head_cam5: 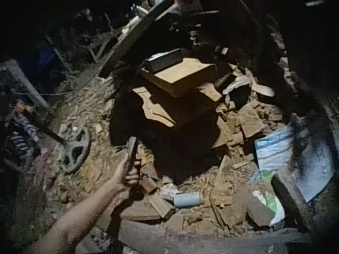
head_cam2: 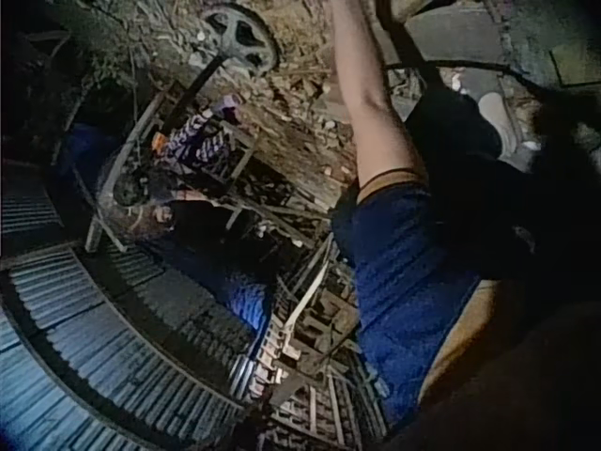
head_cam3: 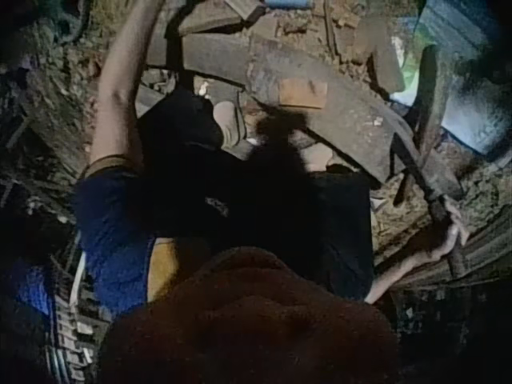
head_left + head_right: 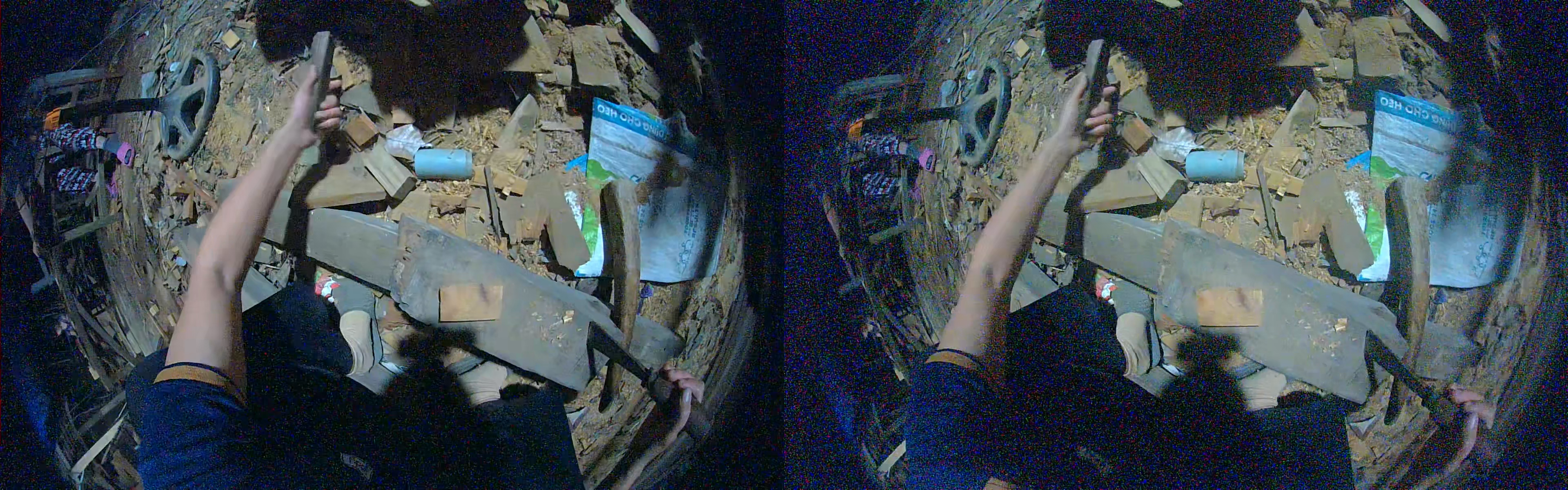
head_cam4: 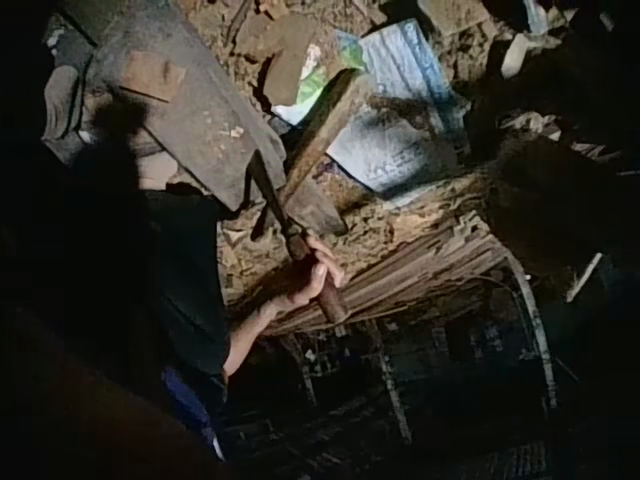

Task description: Manually carving a small piece of wood using a chisel.

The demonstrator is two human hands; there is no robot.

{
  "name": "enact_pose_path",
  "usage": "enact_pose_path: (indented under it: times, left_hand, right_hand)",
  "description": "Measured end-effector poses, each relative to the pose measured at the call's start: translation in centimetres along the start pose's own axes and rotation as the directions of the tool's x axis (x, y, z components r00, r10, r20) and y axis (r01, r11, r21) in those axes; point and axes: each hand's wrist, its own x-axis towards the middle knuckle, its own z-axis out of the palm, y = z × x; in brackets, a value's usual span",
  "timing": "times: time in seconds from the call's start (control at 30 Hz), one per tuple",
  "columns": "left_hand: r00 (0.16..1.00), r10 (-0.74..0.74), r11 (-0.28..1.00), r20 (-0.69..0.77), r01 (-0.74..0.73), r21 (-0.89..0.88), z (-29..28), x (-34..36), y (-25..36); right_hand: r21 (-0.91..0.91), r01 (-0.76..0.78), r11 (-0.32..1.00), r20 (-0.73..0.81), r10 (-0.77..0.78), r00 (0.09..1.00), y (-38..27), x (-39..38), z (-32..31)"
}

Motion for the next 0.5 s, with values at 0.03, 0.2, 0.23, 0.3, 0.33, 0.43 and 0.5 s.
enact_pose_path:
  times: [0.03, 0.2, 0.23, 0.3, 0.33, 0.43, 0.5]
  left_hand:
    - [0.994, 0.045, 0.999, -0.098, -0.044, 0.007, 0.7, 0.9, -0.9]
    - [0.989, 0.083, 0.996, -0.123, -0.08, 0.033, 10.2, 0.2, -6.2]
    - [0.999, -0.05, 0.995, -0.014, 0.048, -0.084, 11.1, -0.1, -6.6]
    - [0.925, -0.13, 0.941, 0.358, 0.228, -0.249, 12.8, -0.6, -7.5]
    - [0.867, -0.156, 0.881, 0.472, 0.339, -0.33, 13.8, -1.3, -8.1]
    - [0.723, -0.081, 0.793, 0.686, 0.464, -0.396, 15.9, -3.4, -9.7]
    - [0.66, -0.132, 0.792, 0.739, 0.519, -0.322, 16.7, -4.1, -10.1]
  right_hand:
    - [-0.005, -0.057, 0.998, -0.05, 0.057, 0.997, 0.2, -0.2, -0.2]
    - [0.015, -0.087, 0.996, -0.05, 0.088, 0.995, -0.7, 0.5, -0.1]
    - [0.025, -0.085, 0.996, -0.001, 0.085, 0.996, -0.6, 0.7, -0.5]
    - [0.026, -0.086, 0.996, 0.039, 0.085, 0.996, -0.7, 0.8, -0.6]
    - [0.076, -0.088, 0.993, 0.08, 0.082, 0.993, -0.8, 0.9, -0.5]
    - [0.019, -0.072, 0.997, -0.221, 0.074, 0.972, -2.0, -0.1, 3.1]
    - [-0.057, -0.063, 0.996, -0.164, 0.053, 0.985, -1.8, 0.6, 4.2]
